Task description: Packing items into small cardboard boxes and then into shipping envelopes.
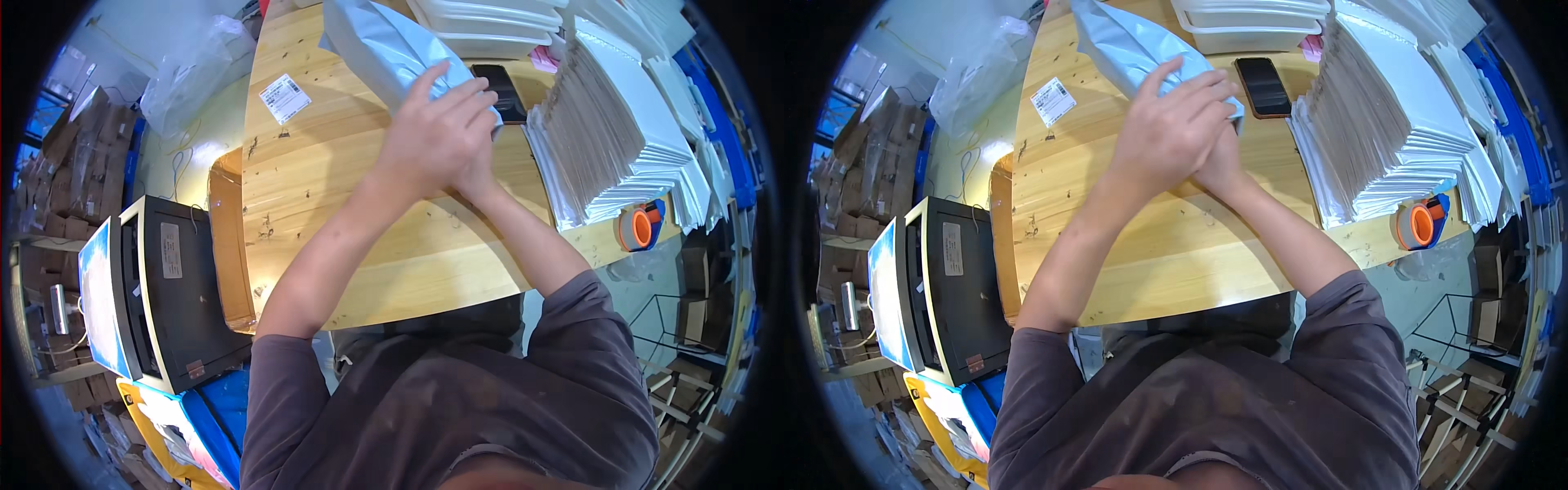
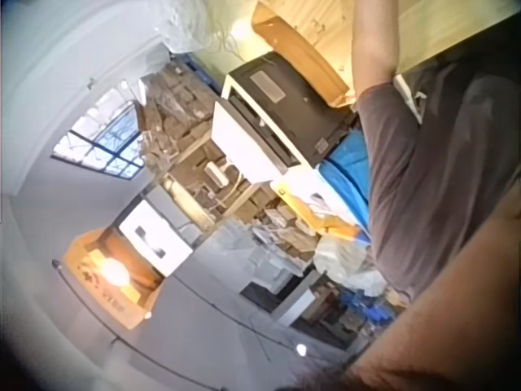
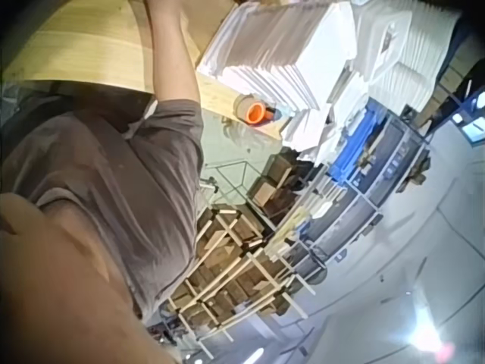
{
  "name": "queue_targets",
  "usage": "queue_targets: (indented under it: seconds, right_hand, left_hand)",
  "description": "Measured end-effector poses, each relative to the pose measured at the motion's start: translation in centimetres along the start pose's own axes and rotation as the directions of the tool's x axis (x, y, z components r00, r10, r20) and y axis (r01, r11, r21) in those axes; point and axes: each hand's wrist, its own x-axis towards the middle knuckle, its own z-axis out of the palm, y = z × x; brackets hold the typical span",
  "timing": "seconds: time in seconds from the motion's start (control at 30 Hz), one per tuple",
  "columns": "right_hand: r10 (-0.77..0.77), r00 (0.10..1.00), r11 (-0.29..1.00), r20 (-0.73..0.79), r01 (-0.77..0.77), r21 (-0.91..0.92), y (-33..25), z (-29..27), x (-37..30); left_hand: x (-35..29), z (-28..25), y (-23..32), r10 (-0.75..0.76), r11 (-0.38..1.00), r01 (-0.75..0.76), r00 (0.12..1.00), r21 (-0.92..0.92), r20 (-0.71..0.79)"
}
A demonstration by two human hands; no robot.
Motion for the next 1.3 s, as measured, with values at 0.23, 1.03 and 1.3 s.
queue_targets:
  seconds: [0.23,1.03,1.3]
  right_hand:
    - [0.481,0.876,0.572,0.037,-0.345,0.744,-0.5,0.1,1.8]
    - [0.363,0.899,0.931,0.243,-0.356,-0.073,-0.8,1.1,-0.3]
    - [0.373,0.862,0.903,0.344,-0.251,-0.350,-0.5,1.6,-0.6]
  left_hand:
    - [-1.3,2.3,3.3,0.105,0.991,-0.105,0.994,0.084,0.010]
    - [-13.3,-0.9,2.2,-0.765,0.233,0.735,0.543,-0.637,0.347]
    - [-12.8,-0.7,2.8,-0.774,0.229,0.742,0.531,-0.630,0.345]
